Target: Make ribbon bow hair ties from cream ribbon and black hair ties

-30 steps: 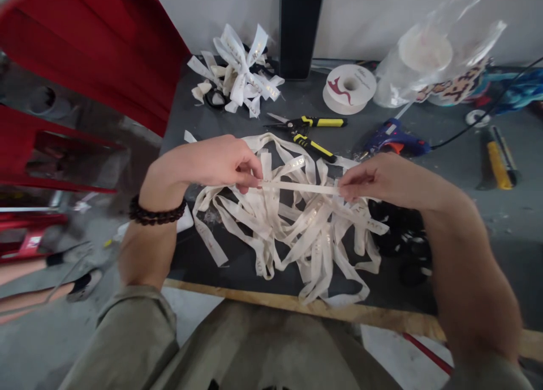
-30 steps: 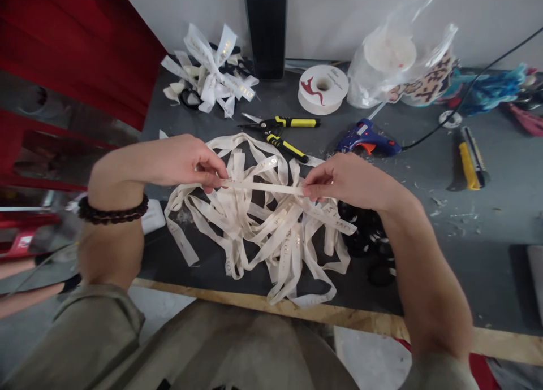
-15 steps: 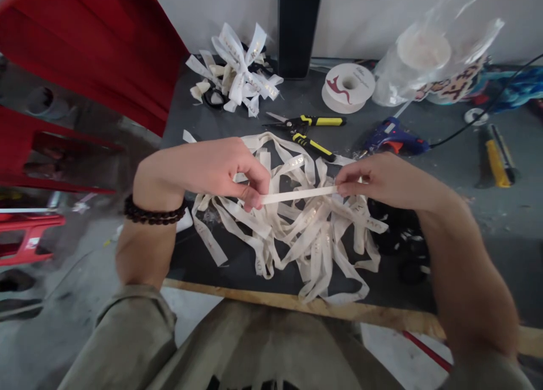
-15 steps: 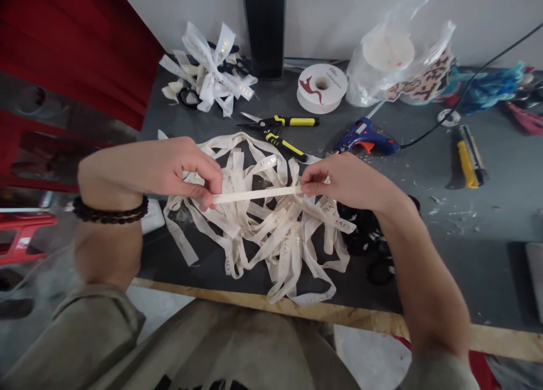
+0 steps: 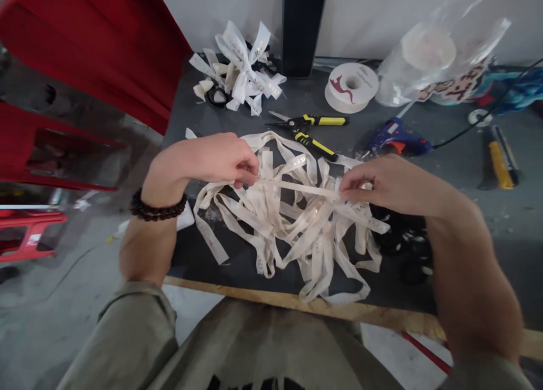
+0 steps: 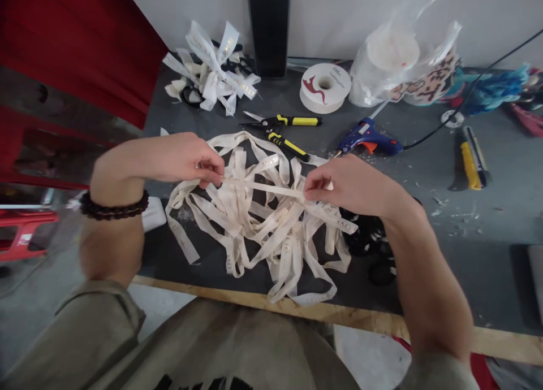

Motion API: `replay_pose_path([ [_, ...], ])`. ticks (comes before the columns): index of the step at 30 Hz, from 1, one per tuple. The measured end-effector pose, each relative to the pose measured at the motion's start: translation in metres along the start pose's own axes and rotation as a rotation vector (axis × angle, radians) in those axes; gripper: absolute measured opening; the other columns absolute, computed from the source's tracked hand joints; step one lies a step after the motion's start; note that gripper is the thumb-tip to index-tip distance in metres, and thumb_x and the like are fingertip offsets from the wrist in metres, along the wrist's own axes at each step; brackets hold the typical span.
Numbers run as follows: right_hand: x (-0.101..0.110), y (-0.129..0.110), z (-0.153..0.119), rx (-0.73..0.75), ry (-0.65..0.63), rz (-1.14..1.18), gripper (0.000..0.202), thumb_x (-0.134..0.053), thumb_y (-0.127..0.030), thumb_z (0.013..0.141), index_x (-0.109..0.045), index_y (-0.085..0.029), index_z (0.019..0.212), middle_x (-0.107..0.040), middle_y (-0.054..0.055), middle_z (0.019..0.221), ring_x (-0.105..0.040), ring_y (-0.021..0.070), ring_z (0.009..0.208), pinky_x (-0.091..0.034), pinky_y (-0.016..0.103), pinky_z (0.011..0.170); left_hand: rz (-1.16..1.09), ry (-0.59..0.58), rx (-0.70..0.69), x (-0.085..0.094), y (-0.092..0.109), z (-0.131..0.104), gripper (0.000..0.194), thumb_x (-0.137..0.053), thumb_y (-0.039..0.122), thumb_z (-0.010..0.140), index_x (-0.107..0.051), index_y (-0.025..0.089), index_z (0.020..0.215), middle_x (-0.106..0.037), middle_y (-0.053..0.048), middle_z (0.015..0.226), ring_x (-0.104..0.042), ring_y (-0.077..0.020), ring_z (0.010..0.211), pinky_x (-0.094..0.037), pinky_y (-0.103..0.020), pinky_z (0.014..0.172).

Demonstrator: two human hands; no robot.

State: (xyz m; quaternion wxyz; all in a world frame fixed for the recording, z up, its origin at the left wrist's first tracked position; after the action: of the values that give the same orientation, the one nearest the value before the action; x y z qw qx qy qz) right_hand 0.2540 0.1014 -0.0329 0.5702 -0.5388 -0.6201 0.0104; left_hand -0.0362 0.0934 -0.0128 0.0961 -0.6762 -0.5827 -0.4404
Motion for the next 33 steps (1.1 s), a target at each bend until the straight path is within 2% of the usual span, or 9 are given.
replay_pose_path([
  [8, 0.000, 0.008, 0.004, -0.030, 0.072, -0.012, 0.023, -0.072, -0.046, 0.096, -0.084, -0.026, 0.092, -0.083, -0.001, 0.083, -0.069, 0.0170, 0.070, -0.044, 0.032, 0.070, -0.117, -0.021, -0.193, 0.001, 0.010, -0.005, 0.018, -0.075, 0.031, 0.096, -0.085, 0.024, 0.084, -0.080, 0.001, 0.075, -0.068, -0.0125, 0.064, -0.041, -0.023, 0.063],
  [14, -0.002, -0.014, 0.004, 0.103, 0.163, 0.100, 0.017, -0.073, -0.036, 0.098, -0.088, -0.030, 0.105, -0.086, -0.002, 0.091, -0.072, 0.0158, 0.073, -0.046, 0.031, 0.071, -0.460, -0.017, -0.728, 0.016, 0.046, -0.020, 0.009, -0.094, 0.030, 0.082, -0.088, 0.031, 0.075, -0.083, -0.006, 0.131, -0.080, -0.0286, 0.116, -0.062, -0.030, 0.095],
  [16, -0.006, -0.029, 0.004, 0.190, 0.169, 0.113, 0.017, -0.071, -0.031, 0.099, -0.088, -0.029, 0.101, -0.086, -0.001, 0.094, -0.076, 0.0169, 0.079, -0.048, 0.030, 0.075, -0.564, -0.046, -0.883, 0.019, 0.065, -0.020, 0.014, -0.101, 0.032, 0.072, -0.087, 0.034, 0.071, -0.085, -0.006, 0.127, -0.077, -0.0346, 0.130, -0.061, -0.037, 0.110],
  [19, -0.015, -0.043, 0.004, 0.294, 0.123, 0.118, 0.017, -0.071, -0.026, 0.100, -0.087, -0.026, 0.096, -0.086, 0.001, 0.093, -0.077, 0.0168, 0.082, -0.048, 0.029, 0.077, -0.555, -0.211, -1.211, 0.007, 0.102, -0.023, 0.014, -0.098, 0.028, 0.077, -0.086, 0.034, 0.072, -0.086, -0.003, 0.125, -0.082, -0.0317, 0.121, -0.056, -0.036, 0.120],
  [21, -0.023, -0.048, 0.004, 0.393, 0.041, 0.177, 0.015, -0.072, -0.024, 0.100, -0.087, -0.025, 0.096, -0.086, 0.001, 0.094, -0.077, 0.0157, 0.085, -0.049, 0.028, 0.078, -0.549, -0.403, -1.404, -0.008, 0.123, -0.028, 0.017, -0.094, 0.028, 0.084, -0.082, 0.029, 0.071, -0.086, -0.003, 0.123, -0.086, -0.0260, 0.106, -0.059, -0.028, 0.116],
  [23, -0.030, -0.052, 0.003, 0.508, -0.059, 0.242, 0.014, -0.073, -0.023, 0.101, -0.086, -0.024, 0.097, -0.086, 0.001, 0.094, -0.076, 0.0150, 0.089, -0.050, 0.026, 0.080, -0.621, -0.431, -1.485, -0.015, 0.133, -0.027, 0.022, -0.094, 0.024, 0.082, -0.079, 0.030, 0.068, -0.089, 0.002, 0.106, -0.087, -0.0215, 0.091, -0.064, -0.020, 0.103],
  [26, -0.035, -0.053, 0.000, 0.599, -0.175, 0.238, 0.015, -0.071, -0.022, 0.104, -0.085, -0.024, 0.097, -0.084, 0.002, 0.095, -0.074, 0.0152, 0.093, -0.051, 0.027, 0.084, -0.689, -0.588, -1.390, -0.026, 0.135, -0.025, 0.024, -0.096, 0.020, 0.079, -0.078, 0.029, 0.067, -0.088, 0.001, 0.094, -0.087, -0.0219, 0.087, -0.064, -0.018, 0.097],
  [28, -0.034, -0.053, -0.002, 0.642, -0.200, 0.233, 0.015, -0.071, -0.023, 0.106, -0.084, -0.022, 0.099, -0.083, 0.007, 0.111, -0.074, 0.0167, 0.103, -0.054, 0.028, 0.089, -0.666, -0.654, -1.286, -0.031, 0.128, -0.023, 0.022, -0.098, 0.018, 0.077, -0.081, 0.029, 0.069, -0.089, -0.002, 0.095, -0.087, -0.0239, 0.089, -0.064, -0.020, 0.098],
  [33, -0.019, -0.060, -0.012, 0.859, -0.188, 0.444, 0.007, -0.079, -0.022, 0.101, -0.082, -0.019, 0.096, -0.068, 0.016, 0.147, -0.071, 0.0199, 0.127, -0.057, 0.029, 0.098, -0.710, -0.614, -1.106, -0.035, 0.108, -0.013, 0.014, -0.091, 0.016, 0.086, -0.090, 0.030, 0.088, -0.089, -0.007, 0.102, -0.087, -0.0256, 0.101, -0.061, -0.028, 0.111],
])
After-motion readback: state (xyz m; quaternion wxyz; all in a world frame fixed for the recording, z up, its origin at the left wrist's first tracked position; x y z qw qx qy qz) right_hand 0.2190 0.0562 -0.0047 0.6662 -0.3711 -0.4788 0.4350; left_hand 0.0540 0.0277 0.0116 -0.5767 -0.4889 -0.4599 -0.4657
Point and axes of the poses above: each hand's wrist, its own z-axis towards the middle knuckle, its own x-axis out of the back of the hand, y = z × x, the point moved 6 cm from there along z, towards the middle knuckle
